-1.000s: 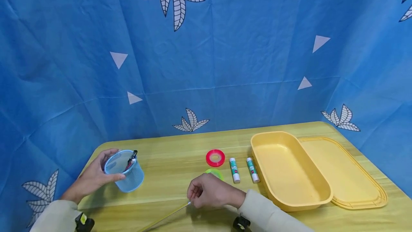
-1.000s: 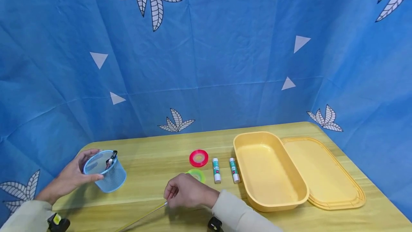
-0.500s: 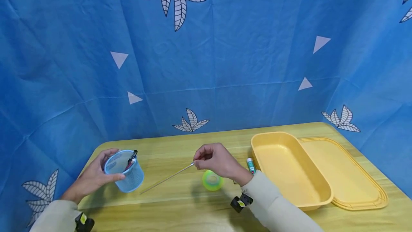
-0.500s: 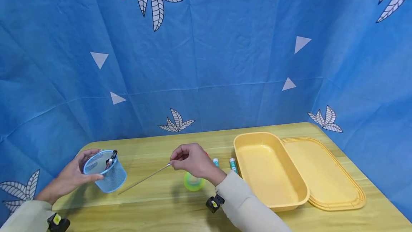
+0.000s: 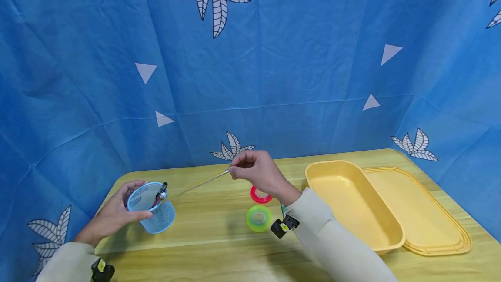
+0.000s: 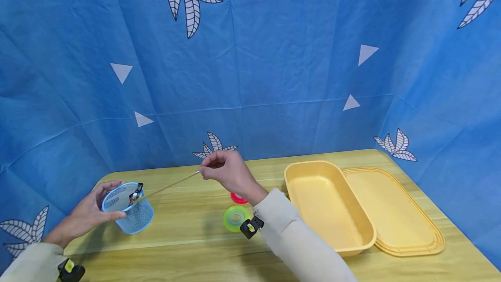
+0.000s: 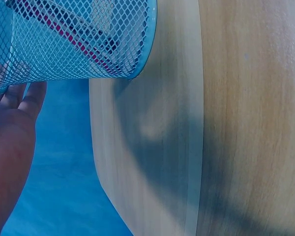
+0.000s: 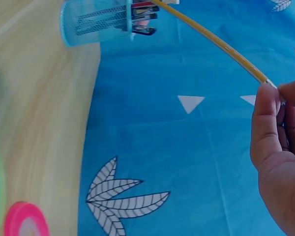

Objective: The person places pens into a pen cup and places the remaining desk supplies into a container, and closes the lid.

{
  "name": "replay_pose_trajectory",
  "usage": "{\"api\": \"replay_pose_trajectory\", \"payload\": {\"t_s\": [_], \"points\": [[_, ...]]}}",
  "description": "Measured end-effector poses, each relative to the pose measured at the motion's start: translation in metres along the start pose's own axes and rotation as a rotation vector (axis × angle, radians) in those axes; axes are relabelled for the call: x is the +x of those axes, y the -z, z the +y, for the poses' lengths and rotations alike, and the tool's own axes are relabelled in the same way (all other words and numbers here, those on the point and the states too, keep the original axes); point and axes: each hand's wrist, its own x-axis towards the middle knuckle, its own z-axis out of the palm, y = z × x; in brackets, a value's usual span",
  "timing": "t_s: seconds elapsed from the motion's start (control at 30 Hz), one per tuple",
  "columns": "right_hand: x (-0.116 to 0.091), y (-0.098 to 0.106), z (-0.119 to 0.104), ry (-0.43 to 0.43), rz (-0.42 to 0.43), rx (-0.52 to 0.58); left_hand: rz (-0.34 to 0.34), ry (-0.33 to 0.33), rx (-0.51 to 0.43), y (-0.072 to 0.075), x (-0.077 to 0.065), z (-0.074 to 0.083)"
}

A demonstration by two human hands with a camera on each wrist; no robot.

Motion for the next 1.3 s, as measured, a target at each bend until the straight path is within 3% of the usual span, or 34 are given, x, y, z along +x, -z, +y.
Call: {"api": "replay_pose_trajectory", "payload": {"t_s": [0.33,0.7,1.3], "points": [[0.013,-0.002,-0.01,0.03,0.01,0.011,0.01,-0.005,0.03,0.0,0.001,-0.002],[0.022,-0.008,-0.021,0.021,0.005,0.048,-0.002,0.008,-0.001,0.001,0.0,-0.003],[0.043,-0.029,-0.016,0.082,-0.007,0.019,0.002,-0.006,-0.012,0.002,0.001,-0.003]]}}
